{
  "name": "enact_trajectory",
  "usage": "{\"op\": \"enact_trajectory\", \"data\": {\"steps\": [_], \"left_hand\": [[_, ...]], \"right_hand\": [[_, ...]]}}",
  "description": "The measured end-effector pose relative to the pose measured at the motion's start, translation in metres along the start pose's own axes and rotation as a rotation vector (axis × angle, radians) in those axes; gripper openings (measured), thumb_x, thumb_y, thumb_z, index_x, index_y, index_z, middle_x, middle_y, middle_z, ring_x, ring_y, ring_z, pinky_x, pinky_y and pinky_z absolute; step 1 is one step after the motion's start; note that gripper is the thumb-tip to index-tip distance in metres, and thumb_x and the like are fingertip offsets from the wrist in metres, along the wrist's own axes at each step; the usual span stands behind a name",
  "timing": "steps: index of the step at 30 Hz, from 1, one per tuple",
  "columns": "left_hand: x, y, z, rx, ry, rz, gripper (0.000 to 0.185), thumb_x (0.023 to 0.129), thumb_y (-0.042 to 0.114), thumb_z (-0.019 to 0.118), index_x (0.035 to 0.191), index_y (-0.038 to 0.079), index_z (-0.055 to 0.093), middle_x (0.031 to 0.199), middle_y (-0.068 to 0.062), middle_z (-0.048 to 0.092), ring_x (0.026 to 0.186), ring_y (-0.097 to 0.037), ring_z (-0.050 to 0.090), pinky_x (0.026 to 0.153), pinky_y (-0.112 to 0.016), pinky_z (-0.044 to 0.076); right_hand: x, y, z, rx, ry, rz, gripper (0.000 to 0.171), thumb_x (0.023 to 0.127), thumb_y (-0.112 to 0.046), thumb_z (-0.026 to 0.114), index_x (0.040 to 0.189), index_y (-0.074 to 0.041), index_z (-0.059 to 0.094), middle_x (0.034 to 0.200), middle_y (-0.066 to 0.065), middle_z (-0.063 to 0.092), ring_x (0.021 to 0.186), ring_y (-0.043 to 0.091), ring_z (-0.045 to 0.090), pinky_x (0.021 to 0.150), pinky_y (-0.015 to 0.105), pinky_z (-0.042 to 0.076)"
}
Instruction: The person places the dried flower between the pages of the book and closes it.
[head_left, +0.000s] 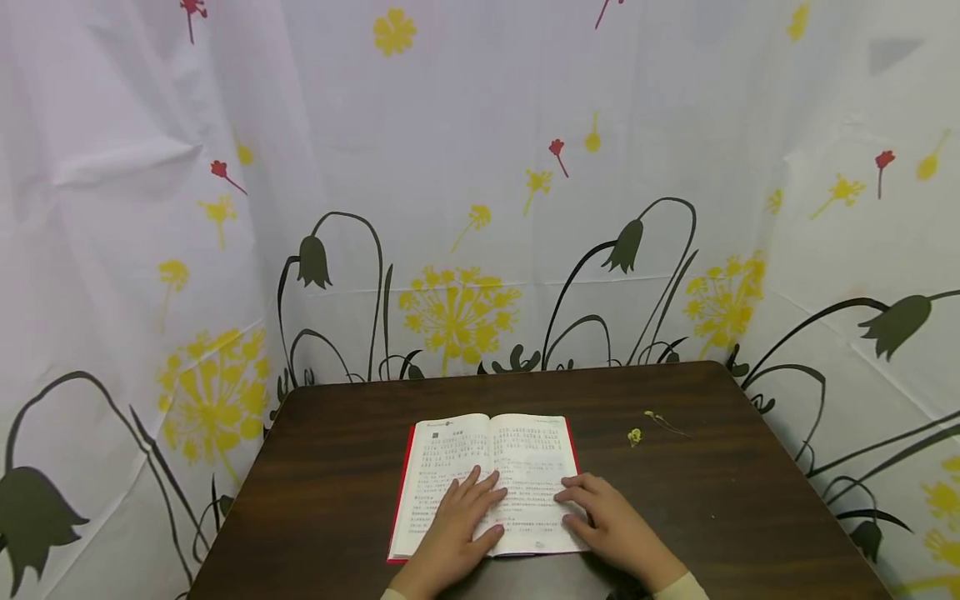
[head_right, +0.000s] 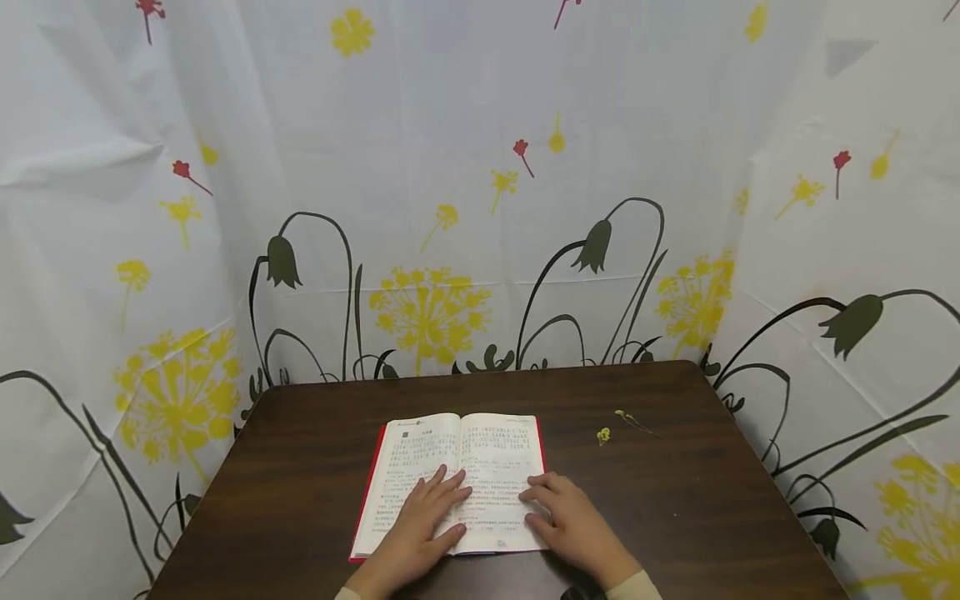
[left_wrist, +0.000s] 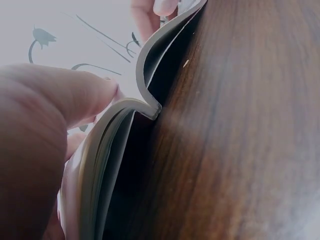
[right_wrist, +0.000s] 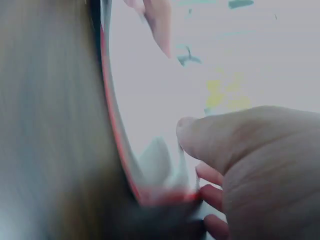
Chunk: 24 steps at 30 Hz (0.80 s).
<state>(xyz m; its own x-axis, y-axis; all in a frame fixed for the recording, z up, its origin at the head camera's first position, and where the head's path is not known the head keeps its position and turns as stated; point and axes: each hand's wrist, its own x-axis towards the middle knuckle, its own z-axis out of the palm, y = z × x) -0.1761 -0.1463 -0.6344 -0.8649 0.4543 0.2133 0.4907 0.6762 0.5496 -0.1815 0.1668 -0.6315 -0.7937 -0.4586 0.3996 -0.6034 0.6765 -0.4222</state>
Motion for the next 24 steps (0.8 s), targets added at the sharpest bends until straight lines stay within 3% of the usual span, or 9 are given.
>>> {"op": "enact_trajectory", "data": {"steps": [5,9,17,20,24], "left_hand": [[-0.001,0.000,-0.002,-0.024,-0.005,-0.006,0.051,0.103,0.036,0.071,0.152,0.021,0.062,0.171,-0.003,0.050,0.165,-0.041,0.033,0.129,-0.077,0.021],[-0.004,0.002,-0.003,-0.053,-0.023,-0.020,0.051,0.104,0.036,0.070,0.152,0.021,0.061,0.171,-0.004,0.049,0.165,-0.043,0.032,0.128,-0.078,0.019],[-0.001,0.004,-0.002,-0.063,-0.020,-0.016,0.051,0.105,0.038,0.070,0.153,0.022,0.060,0.172,-0.003,0.048,0.166,-0.042,0.031,0.129,-0.078,0.018],[-0.001,0.002,-0.001,-0.049,-0.015,-0.012,0.051,0.105,0.038,0.070,0.153,0.023,0.060,0.172,-0.002,0.049,0.166,-0.041,0.032,0.129,-0.078,0.019],[0.000,-0.001,0.002,-0.021,0.004,-0.003,0.051,0.104,0.037,0.070,0.152,0.023,0.061,0.171,-0.001,0.050,0.165,-0.040,0.033,0.129,-0.075,0.021]], "right_hand": [[-0.005,0.036,-0.017,-0.039,-0.018,0.254,0.028,0.097,-0.020,0.084,0.123,-0.020,0.078,0.131,-0.001,0.071,0.122,0.027,0.068,0.099,0.055,0.058],[-0.014,0.055,-0.022,-0.091,-0.030,0.389,0.040,0.097,-0.026,0.084,0.135,-0.020,0.074,0.138,0.004,0.067,0.128,0.036,0.063,0.099,0.065,0.053],[-0.019,0.066,-0.025,-0.112,-0.085,0.533,0.082,0.102,-0.050,0.074,0.168,-0.012,0.043,0.171,0.016,0.038,0.149,0.045,0.043,0.099,0.068,0.040],[-0.018,0.066,-0.024,-0.130,-0.089,0.567,0.087,0.103,-0.055,0.070,0.171,-0.013,0.036,0.179,0.013,0.030,0.153,0.045,0.038,0.097,0.065,0.035],[-0.017,0.069,-0.021,-0.165,-0.098,0.563,0.086,0.104,-0.058,0.066,0.171,-0.015,0.036,0.180,0.011,0.032,0.153,0.043,0.037,0.097,0.064,0.035]]}}
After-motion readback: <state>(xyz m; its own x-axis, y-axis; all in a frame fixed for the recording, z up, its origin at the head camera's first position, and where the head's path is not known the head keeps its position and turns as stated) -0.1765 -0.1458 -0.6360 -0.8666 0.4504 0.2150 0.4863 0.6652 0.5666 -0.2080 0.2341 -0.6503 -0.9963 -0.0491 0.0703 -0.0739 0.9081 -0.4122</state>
